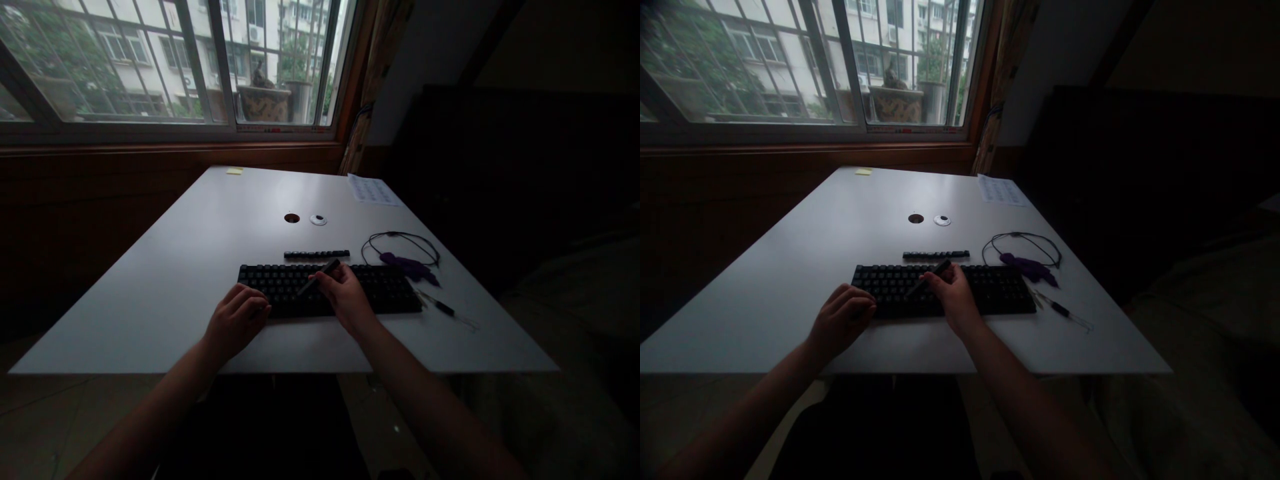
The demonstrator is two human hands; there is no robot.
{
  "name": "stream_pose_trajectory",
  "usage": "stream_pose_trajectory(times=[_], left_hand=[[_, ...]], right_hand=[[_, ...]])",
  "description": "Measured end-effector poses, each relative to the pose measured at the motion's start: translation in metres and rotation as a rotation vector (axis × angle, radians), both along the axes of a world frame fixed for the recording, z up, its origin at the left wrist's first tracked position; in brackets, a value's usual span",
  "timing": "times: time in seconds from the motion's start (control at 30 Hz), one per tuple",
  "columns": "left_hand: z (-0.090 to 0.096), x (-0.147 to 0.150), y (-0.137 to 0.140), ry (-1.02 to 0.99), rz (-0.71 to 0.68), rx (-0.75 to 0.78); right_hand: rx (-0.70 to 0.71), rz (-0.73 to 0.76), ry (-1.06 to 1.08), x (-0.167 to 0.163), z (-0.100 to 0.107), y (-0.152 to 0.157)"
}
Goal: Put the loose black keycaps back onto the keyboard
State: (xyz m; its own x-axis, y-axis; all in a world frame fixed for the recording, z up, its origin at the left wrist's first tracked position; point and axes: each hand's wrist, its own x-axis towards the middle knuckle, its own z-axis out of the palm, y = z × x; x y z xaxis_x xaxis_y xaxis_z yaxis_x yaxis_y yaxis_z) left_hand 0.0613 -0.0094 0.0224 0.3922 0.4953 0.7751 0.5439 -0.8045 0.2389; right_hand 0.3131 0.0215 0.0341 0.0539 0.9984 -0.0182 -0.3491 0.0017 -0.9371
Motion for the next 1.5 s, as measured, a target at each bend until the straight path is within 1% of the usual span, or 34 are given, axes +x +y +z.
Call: stream_pose_trajectory(times=[0.13, 0.27, 0.37, 0.43, 0.53, 0.63, 0.7, 0.77, 0.8, 0.9, 0.93, 1.0, 1.1, 1.23, 1.37, 1.5], left_hand=[[-0.001, 0.000, 0.001, -0.014, 0.006, -0.012], [-0.004, -0.001, 0.003, -0.028, 0.011, -0.027], [-0.004, -0.001, 0.003, -0.032, 0.019, -0.022], [-0.003, 0.000, 0.003, -0.028, 0.024, -0.006], [-0.003, 0.000, 0.003, -0.007, 0.048, 0.014], [-0.004, 0.000, 0.002, 0.061, 0.065, 0.034], [-0.005, -0.001, 0.002, 0.139, 0.033, 0.087], [-0.006, -0.001, 0.002, 0.178, 0.003, 0.129], [-0.006, -0.001, 0.002, 0.156, -0.001, 0.125], [-0.009, -0.003, 0.002, 0.009, 0.033, 0.038], [-0.009, -0.003, 0.002, -0.001, 0.038, 0.019], [-0.009, -0.003, 0.003, 0.070, 0.017, 0.021], [-0.008, -0.002, 0.004, 0.140, -0.051, 0.017], [-0.006, 0.000, 0.006, 0.098, -0.065, -0.018], [-0.008, -0.002, 0.009, 0.062, -0.025, -0.053], [-0.009, -0.004, 0.011, 0.040, -0.002, -0.087]], right_hand=[[0.024, -0.042, 0.003, 0.004, -0.002, 0.002], [0.029, -0.006, -0.029, 0.008, -0.003, 0.003], [0.059, 0.019, -0.123, 0.011, -0.002, 0.001], [0.100, 0.072, -0.212, 0.011, 0.001, 0.000], [0.139, 0.207, -0.318, 0.009, 0.008, -0.005], [0.157, 0.347, -0.414, 0.004, 0.015, -0.012], [0.174, 0.407, -0.468, 0.002, 0.019, -0.015], [0.195, 0.432, -0.500, 0.001, 0.021, -0.016], [0.205, 0.438, -0.512, 0.001, 0.022, -0.016], [0.226, 0.464, -0.554, 0.003, 0.023, -0.016], [0.236, 0.476, -0.579, 0.004, 0.023, -0.016], [0.274, 0.491, -0.650, 0.004, 0.022, -0.017], [0.353, 0.478, -0.770, 0.003, 0.018, -0.019], [0.456, 0.425, -0.886, 0.003, 0.014, -0.022], [0.614, 0.282, -1.034, 0.017, 0.009, -0.024], [0.740, 0.160, -1.170, 0.036, 0.000, -0.024]])
